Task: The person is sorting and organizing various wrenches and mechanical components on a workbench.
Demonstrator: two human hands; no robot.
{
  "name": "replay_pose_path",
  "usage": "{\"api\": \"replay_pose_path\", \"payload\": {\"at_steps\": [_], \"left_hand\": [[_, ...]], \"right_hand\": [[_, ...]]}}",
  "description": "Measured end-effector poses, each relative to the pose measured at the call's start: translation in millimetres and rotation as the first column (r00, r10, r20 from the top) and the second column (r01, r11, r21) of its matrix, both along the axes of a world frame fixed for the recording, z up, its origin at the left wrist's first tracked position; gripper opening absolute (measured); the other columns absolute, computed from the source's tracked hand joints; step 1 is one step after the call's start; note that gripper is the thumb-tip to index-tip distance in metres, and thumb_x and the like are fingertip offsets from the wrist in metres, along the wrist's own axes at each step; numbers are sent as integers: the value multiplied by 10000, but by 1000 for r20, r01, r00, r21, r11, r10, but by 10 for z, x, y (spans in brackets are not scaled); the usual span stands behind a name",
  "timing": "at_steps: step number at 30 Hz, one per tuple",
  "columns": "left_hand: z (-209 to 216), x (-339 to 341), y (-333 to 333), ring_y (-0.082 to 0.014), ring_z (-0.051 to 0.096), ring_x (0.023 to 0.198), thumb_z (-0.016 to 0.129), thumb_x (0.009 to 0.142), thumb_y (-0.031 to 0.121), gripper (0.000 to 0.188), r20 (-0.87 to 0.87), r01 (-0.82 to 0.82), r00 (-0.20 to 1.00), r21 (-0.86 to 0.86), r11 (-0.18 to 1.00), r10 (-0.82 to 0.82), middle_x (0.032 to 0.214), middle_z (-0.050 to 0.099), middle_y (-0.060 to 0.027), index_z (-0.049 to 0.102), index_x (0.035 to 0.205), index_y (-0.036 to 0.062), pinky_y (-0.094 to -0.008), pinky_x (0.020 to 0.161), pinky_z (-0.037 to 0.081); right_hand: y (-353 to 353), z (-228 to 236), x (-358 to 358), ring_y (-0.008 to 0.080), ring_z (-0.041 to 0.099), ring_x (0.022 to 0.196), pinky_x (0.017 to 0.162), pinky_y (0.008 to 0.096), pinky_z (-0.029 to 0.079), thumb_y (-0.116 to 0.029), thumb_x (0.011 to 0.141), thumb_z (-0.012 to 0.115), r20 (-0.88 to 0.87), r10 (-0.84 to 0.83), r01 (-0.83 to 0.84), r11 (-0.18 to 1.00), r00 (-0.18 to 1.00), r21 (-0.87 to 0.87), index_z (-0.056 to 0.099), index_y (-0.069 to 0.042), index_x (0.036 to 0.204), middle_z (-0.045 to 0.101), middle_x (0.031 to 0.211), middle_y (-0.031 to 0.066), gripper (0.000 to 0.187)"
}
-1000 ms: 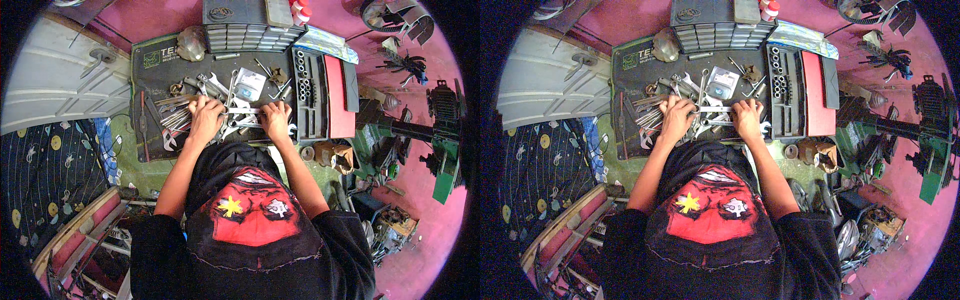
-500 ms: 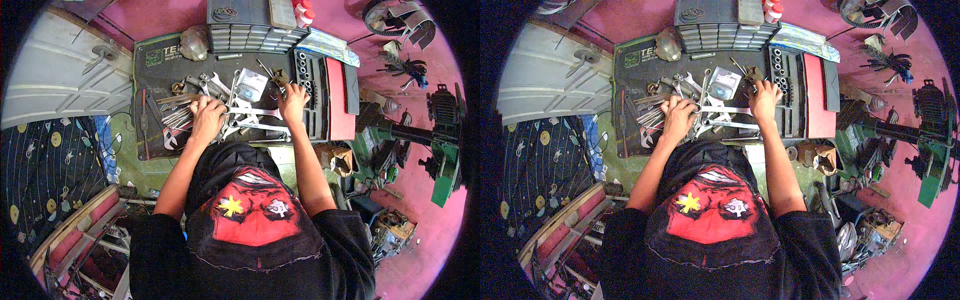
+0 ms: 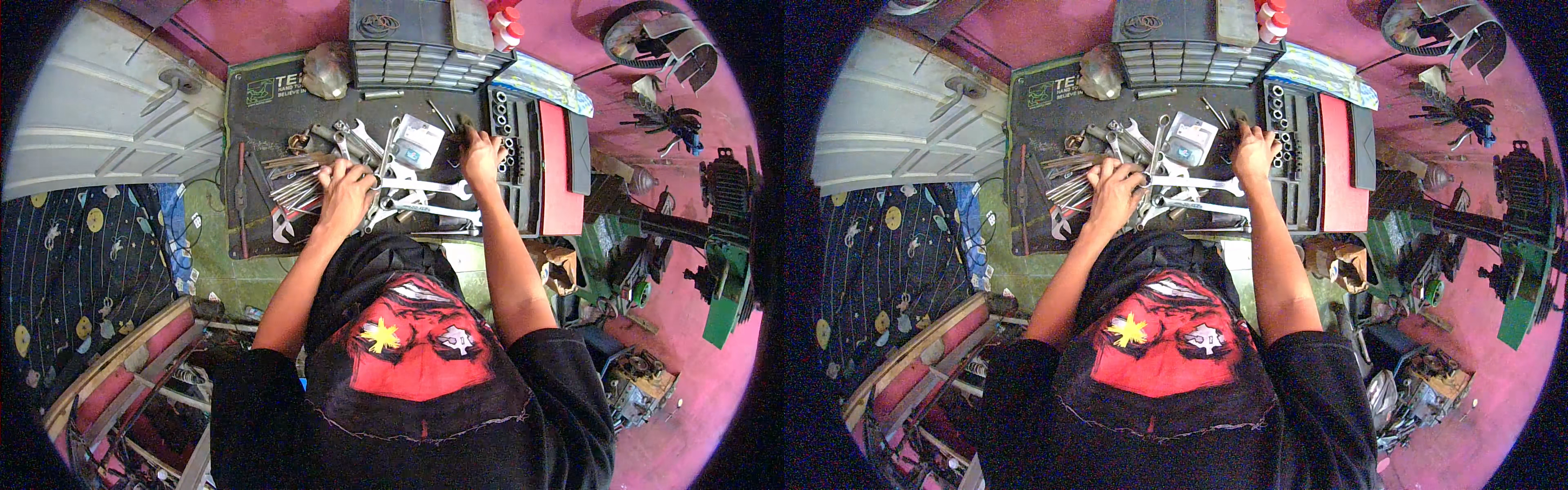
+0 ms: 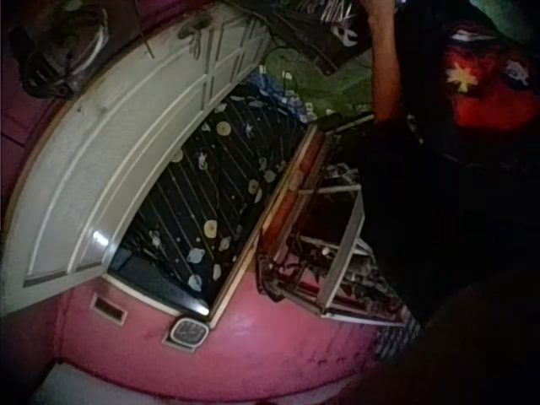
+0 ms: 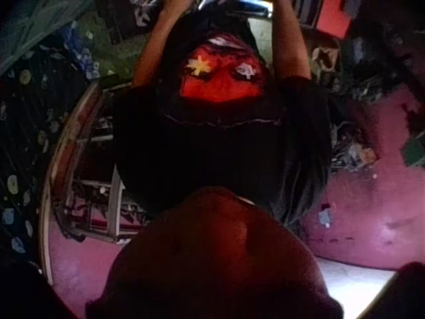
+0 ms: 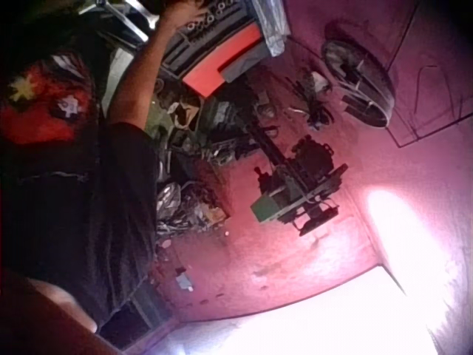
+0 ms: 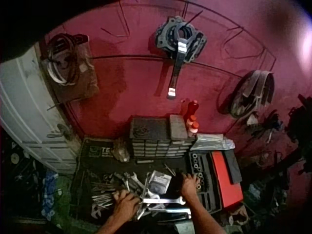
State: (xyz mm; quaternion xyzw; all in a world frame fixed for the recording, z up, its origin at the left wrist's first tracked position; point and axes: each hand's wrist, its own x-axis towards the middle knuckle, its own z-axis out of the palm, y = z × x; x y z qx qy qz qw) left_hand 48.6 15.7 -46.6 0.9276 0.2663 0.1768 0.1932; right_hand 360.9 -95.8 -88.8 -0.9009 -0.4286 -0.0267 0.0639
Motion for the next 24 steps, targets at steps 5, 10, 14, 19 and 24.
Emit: {"api": "replay_pose_path", "payload": {"at_steps": [5, 10, 14, 19, 24], "left_hand": [[-3, -6, -4, -282, 542, 1224, 848, 804, 189, 208, 12, 2, 1000, -12, 1000, -2, 1163, 703, -3, 749, 982, 147, -535, 1035, 331], [2, -24, -14, -282, 543, 1219, 846, 808, 183, 202, 9, -5, 1000, -29, 1000, 6, 1162, 704, 1, 749, 981, 146, -534, 1041, 331], [14, -19, -17, -274, 546, 1213, 848, 798, 179, 211, -2, -3, 1000, -27, 1000, 3, 1159, 704, 4, 753, 984, 147, -526, 1035, 336], [32, -15, -8, -267, 552, 1207, 848, 791, 176, 219, -3, -4, 1000, -6, 1000, 4, 1162, 704, 4, 752, 985, 144, -520, 1032, 339], [28, -1, -12, -266, 553, 1206, 847, 787, 173, 222, -4, -6, 1000, -1, 1000, 6, 1166, 703, 3, 747, 983, 140, -519, 1032, 338]], "right_hand": [[-63, 98, -4, 383, 566, 1211, 1046, 571, 387, -97, 834, 711, -21, 24, -24, 1000, 999, 7, 716, -143, 1302, 692, 1270, 126, 470], [-91, 354, -303, 374, 552, 1177, 1045, 556, 388, -104, 813, 744, -40, 72, -68, 993, 997, 94, 757, -156, 1177, 662, 1217, 137, 368], [-163, 498, -644, 379, 536, 1204, 1045, 566, 381, -163, 804, 830, -69, 235, -209, 941, 970, 266, 754, -146, 1084, 668, 1225, 89, 290], [-143, 589, -1031, 333, 572, 1161, 1056, 529, 369, -202, 836, 815, -220, 443, -405, 893, 869, 196, 751, -131, 1116, 715, 1110, 73, 297], [-132, 453, -1272, 326, 585, 1150, 1060, 518, 376, -192, 855, 791, -213, 493, -444, 864, 844, 239, 766, -128, 1148, 724, 1103, 57, 301]]}}
